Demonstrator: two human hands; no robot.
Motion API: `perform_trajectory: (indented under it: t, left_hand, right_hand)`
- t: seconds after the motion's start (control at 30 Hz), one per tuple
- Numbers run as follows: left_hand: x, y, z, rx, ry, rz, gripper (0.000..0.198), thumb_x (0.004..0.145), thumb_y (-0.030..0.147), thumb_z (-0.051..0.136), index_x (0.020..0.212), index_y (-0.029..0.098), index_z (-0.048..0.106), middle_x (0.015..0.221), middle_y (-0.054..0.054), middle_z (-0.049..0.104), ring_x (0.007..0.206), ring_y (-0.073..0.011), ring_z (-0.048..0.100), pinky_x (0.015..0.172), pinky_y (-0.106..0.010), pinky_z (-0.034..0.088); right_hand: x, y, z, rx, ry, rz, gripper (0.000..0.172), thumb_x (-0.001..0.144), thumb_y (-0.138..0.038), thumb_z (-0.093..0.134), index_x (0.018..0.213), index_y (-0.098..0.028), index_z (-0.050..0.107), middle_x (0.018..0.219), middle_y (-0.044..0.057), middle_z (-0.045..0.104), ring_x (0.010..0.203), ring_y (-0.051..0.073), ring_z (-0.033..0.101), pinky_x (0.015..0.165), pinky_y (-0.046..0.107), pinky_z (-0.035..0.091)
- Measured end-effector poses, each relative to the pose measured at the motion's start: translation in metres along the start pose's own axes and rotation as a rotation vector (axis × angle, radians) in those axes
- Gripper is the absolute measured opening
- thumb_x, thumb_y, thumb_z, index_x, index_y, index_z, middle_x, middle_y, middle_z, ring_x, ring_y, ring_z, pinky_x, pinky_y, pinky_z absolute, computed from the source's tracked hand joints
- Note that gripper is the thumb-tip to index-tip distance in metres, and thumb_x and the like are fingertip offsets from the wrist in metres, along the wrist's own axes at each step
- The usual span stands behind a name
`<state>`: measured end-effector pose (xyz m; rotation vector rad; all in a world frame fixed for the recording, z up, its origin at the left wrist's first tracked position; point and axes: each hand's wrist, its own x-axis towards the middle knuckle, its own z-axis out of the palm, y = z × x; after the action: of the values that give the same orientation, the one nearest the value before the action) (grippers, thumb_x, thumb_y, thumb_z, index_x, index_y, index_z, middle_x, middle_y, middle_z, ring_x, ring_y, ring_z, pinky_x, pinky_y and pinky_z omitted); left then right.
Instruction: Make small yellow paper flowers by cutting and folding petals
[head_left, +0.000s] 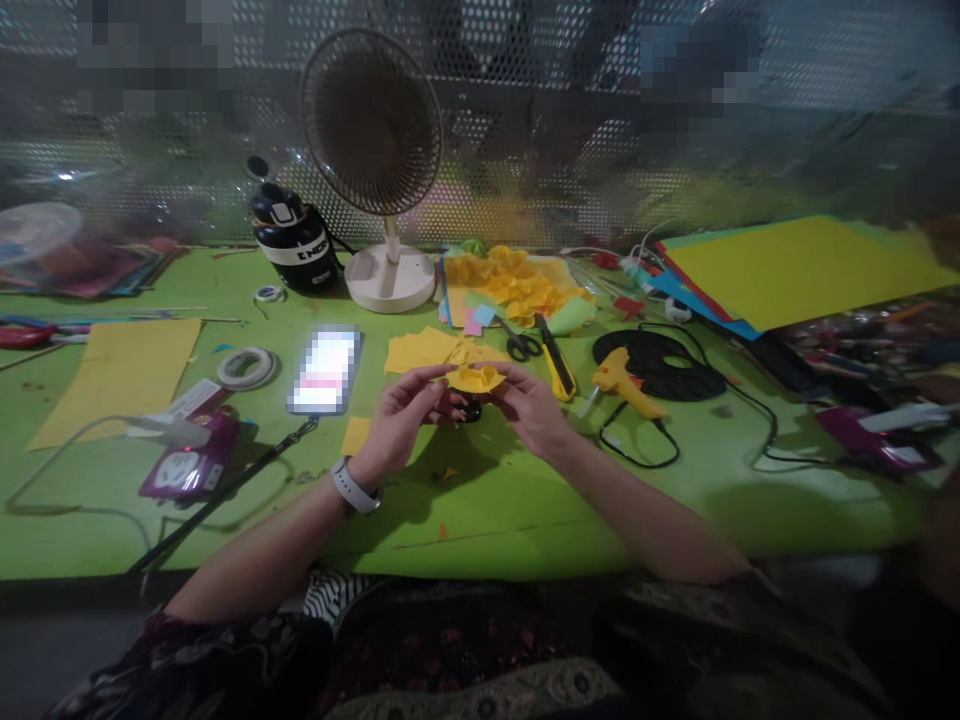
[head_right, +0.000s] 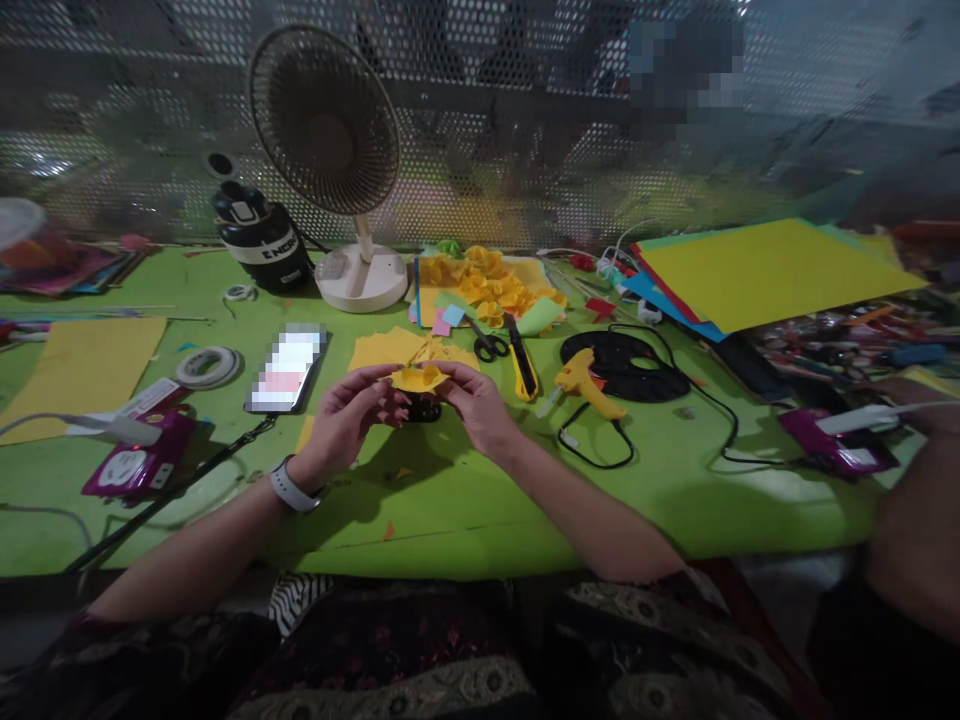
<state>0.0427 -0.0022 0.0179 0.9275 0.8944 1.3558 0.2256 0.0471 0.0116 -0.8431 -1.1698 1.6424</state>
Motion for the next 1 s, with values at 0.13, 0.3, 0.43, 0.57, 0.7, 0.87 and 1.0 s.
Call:
perform_trajectory:
  t: [0.13, 0.3, 0.43, 0.57, 0.7, 0.87, 1.0]
  left_hand:
    - [0.001, -0.002, 0.000, 0.012, 0.004, 0.002, 0.034, 0.079, 0.040, 0.074, 0.107, 0.020, 0.071, 0.076, -0.003, 0.073, 0.061, -0.0117, 0.069, 0.058, -0.023, 0.056]
    - [0.000, -0.001, 0.000, 0.000, -0.010, -0.007, 0.033, 0.080, 0.039, 0.074, 0.106, 0.020, 0.071, 0.076, -0.002, 0.073, 0.061, -0.0115, 0.069, 0.059, -0.023, 0.057]
    - [0.000, 0.001, 0.001, -0.023, 0.004, -0.014, 0.034, 0.077, 0.039, 0.076, 0.104, 0.018, 0.070, 0.076, -0.002, 0.073, 0.060, -0.0114, 0.069, 0.058, -0.022, 0.057]
    - [0.000, 0.002, 0.003, -0.046, 0.006, -0.025, 0.036, 0.075, 0.039, 0.078, 0.102, 0.018, 0.069, 0.073, -0.002, 0.072, 0.058, -0.0114, 0.068, 0.057, -0.022, 0.057]
    - [0.001, 0.001, 0.002, -0.011, 0.016, -0.016, 0.033, 0.075, 0.037, 0.077, 0.099, 0.018, 0.068, 0.071, 0.000, 0.070, 0.059, -0.0113, 0.068, 0.055, -0.020, 0.056]
    - [0.003, -0.003, -0.003, 0.061, -0.018, 0.036, 0.028, 0.075, 0.029, 0.075, 0.099, 0.018, 0.066, 0.076, 0.001, 0.069, 0.064, -0.0109, 0.068, 0.056, -0.019, 0.056]
    - [0.004, -0.005, -0.006, 0.276, -0.075, 0.162, 0.028, 0.080, 0.026, 0.070, 0.107, 0.016, 0.071, 0.094, -0.007, 0.076, 0.075, -0.0148, 0.071, 0.065, -0.025, 0.061]
  right_hand:
    - [0.000, 0.001, -0.001, -0.036, -0.018, -0.026, 0.029, 0.069, -0.045, 0.082, 0.091, -0.027, 0.075, 0.102, 0.000, 0.075, 0.094, 0.019, 0.067, 0.088, 0.039, 0.056]
    - [0.000, 0.001, 0.000, -0.023, -0.029, -0.033, 0.030, 0.068, -0.046, 0.082, 0.091, -0.027, 0.076, 0.102, 0.000, 0.075, 0.091, 0.018, 0.068, 0.087, 0.038, 0.056]
    - [0.000, 0.001, 0.001, 0.023, -0.018, -0.027, 0.031, 0.065, -0.044, 0.085, 0.090, -0.027, 0.077, 0.099, -0.001, 0.075, 0.087, 0.016, 0.067, 0.086, 0.035, 0.057]
    - [0.001, 0.003, 0.001, 0.030, -0.021, -0.026, 0.030, 0.066, -0.043, 0.085, 0.090, -0.027, 0.077, 0.098, -0.001, 0.075, 0.087, 0.017, 0.067, 0.086, 0.035, 0.057]
    - [0.001, 0.005, 0.000, -0.011, -0.038, -0.058, 0.030, 0.068, -0.043, 0.084, 0.092, -0.027, 0.077, 0.100, 0.000, 0.075, 0.089, 0.017, 0.068, 0.086, 0.034, 0.057]
    - [-0.004, 0.001, -0.001, -0.243, -0.130, -0.184, 0.029, 0.077, -0.043, 0.076, 0.098, -0.022, 0.076, 0.103, 0.004, 0.076, 0.097, 0.019, 0.069, 0.092, 0.036, 0.055]
    - [-0.009, -0.002, -0.001, -0.442, -0.153, -0.312, 0.024, 0.084, -0.034, 0.069, 0.104, -0.022, 0.076, 0.109, 0.006, 0.075, 0.100, 0.019, 0.070, 0.091, 0.035, 0.056]
